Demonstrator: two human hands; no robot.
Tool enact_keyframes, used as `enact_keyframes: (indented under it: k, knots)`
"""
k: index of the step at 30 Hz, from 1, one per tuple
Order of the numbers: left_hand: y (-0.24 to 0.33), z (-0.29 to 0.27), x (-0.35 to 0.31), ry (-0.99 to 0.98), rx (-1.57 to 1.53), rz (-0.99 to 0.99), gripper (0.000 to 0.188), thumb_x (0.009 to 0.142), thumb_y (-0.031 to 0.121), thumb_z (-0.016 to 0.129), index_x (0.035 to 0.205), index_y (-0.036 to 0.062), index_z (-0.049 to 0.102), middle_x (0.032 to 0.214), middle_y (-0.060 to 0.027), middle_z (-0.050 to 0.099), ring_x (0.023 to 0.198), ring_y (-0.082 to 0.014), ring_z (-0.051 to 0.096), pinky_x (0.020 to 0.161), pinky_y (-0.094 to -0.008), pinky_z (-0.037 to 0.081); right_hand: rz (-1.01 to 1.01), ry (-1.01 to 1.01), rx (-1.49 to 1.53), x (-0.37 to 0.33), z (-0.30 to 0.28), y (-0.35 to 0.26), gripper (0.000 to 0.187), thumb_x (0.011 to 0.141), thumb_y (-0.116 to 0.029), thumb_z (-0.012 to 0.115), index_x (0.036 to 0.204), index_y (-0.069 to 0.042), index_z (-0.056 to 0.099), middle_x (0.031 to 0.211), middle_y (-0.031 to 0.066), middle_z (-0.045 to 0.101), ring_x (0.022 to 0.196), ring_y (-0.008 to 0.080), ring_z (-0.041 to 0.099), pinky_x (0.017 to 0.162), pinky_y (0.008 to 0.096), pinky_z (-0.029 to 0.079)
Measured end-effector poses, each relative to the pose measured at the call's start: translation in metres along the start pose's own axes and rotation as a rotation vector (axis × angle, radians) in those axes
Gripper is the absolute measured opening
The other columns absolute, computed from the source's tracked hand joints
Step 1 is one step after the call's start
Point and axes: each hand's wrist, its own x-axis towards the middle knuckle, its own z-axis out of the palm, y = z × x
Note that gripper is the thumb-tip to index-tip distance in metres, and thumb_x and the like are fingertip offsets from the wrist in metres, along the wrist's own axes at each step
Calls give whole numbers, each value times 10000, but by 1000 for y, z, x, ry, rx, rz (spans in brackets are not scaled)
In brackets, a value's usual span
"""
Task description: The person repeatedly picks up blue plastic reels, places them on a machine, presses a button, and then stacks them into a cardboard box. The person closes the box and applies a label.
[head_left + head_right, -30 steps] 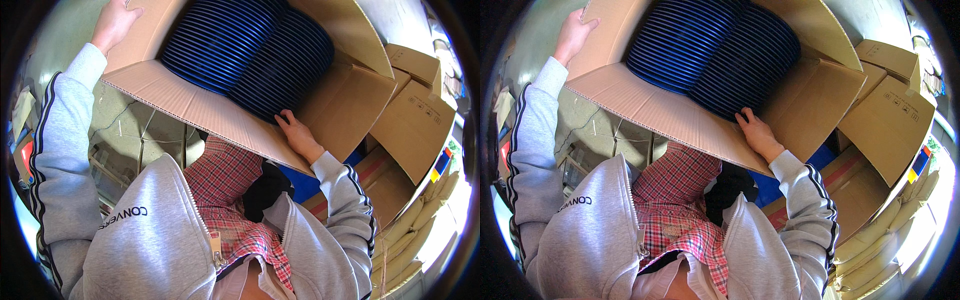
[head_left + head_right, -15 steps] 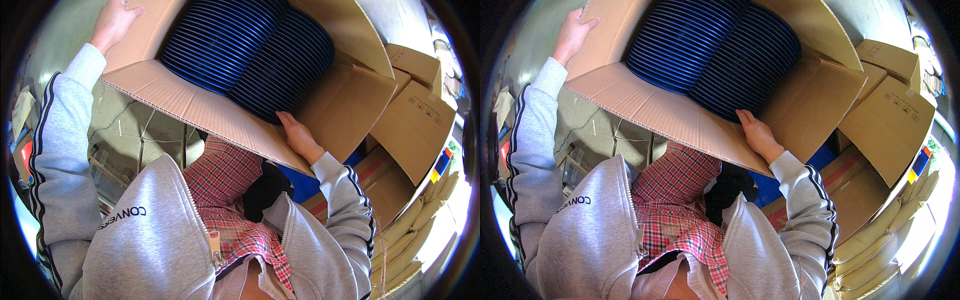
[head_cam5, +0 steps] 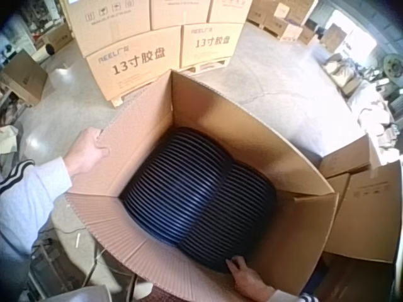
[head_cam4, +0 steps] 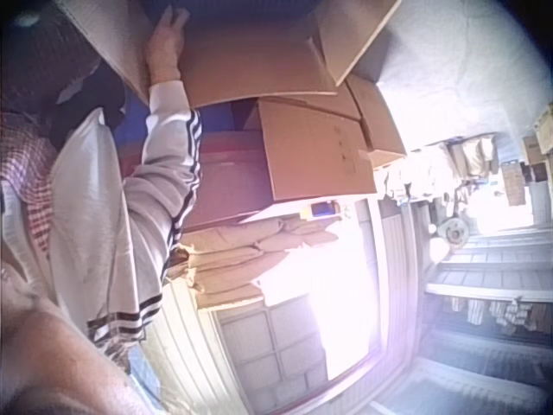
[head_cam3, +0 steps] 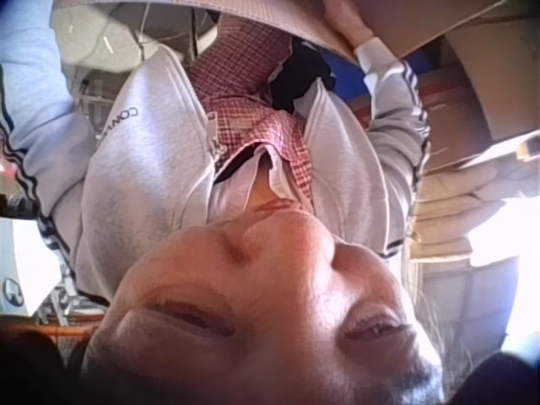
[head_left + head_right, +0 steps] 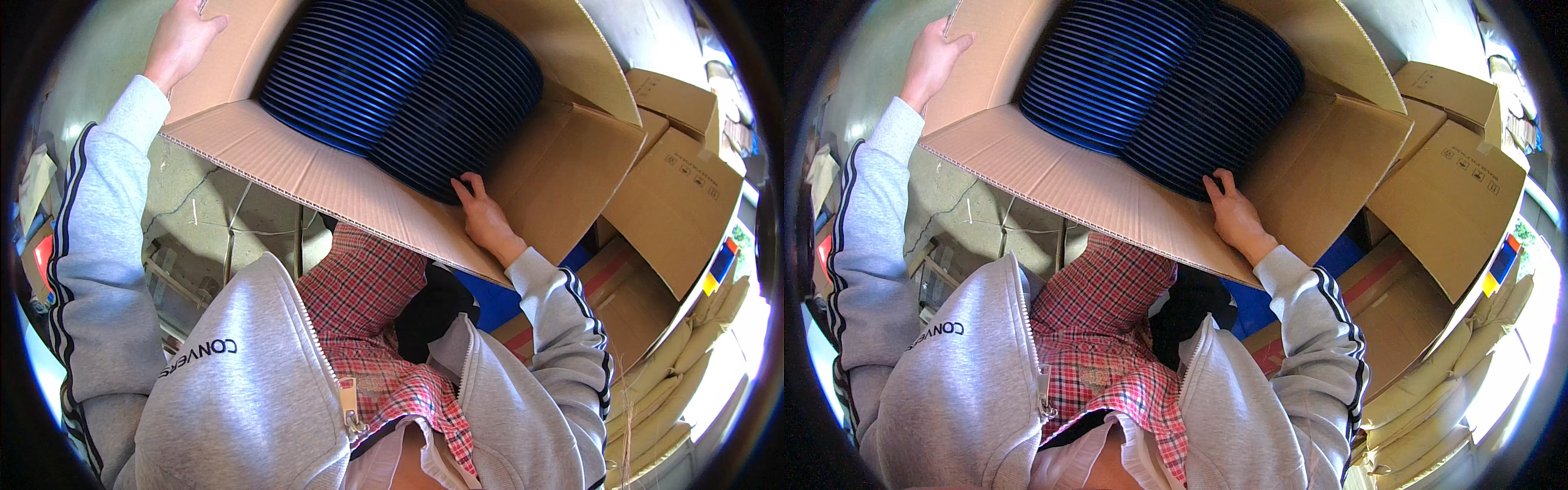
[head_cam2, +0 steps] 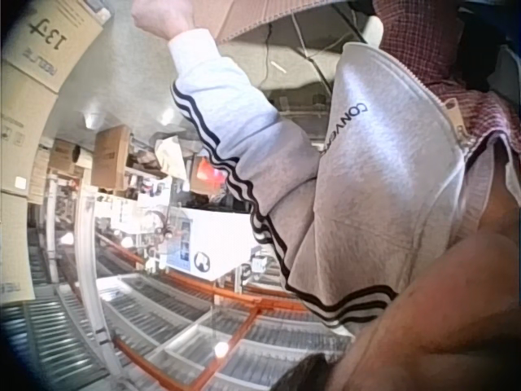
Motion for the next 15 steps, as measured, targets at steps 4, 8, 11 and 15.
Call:
enact_keyframes:
  k: [4,8,11,15]
  knots:
    - [-2,1,0,8,6,6,324,873,197,693,1099,-35,675,939,-148,744,823,-215,701,790,-345,521,12,-15,10,1,-2,0,657,777,130,541,1414,-11,460,1468,189,381,1121,444,591,927,461,529]
    - [-8,2,2,4,-16,26,329,872,196,695,1104,-37,674,945,-144,745,831,-207,700,790,-341,522,-4,46,25,3,6,6,642,826,93,556,1443,-7,413,1475,214,389,1171,448,566,962,461,513]
    - [-6,2,3,-1,-45,26,334,873,191,693,1113,-40,671,954,-144,746,840,-202,699,794,-340,522,-17,123,6,6,12,11,725,781,100,565,1471,21,359,1469,226,393,1165,417,591,940,436,541]
    - [0,1,-2,14,-38,12,340,876,188,689,1128,-39,667,962,-144,746,846,-200,698,800,-339,521,-38,118,-17,9,11,14,737,774,104,567,1474,39,345,1443,244,403,1141,428,595,920,440,546]
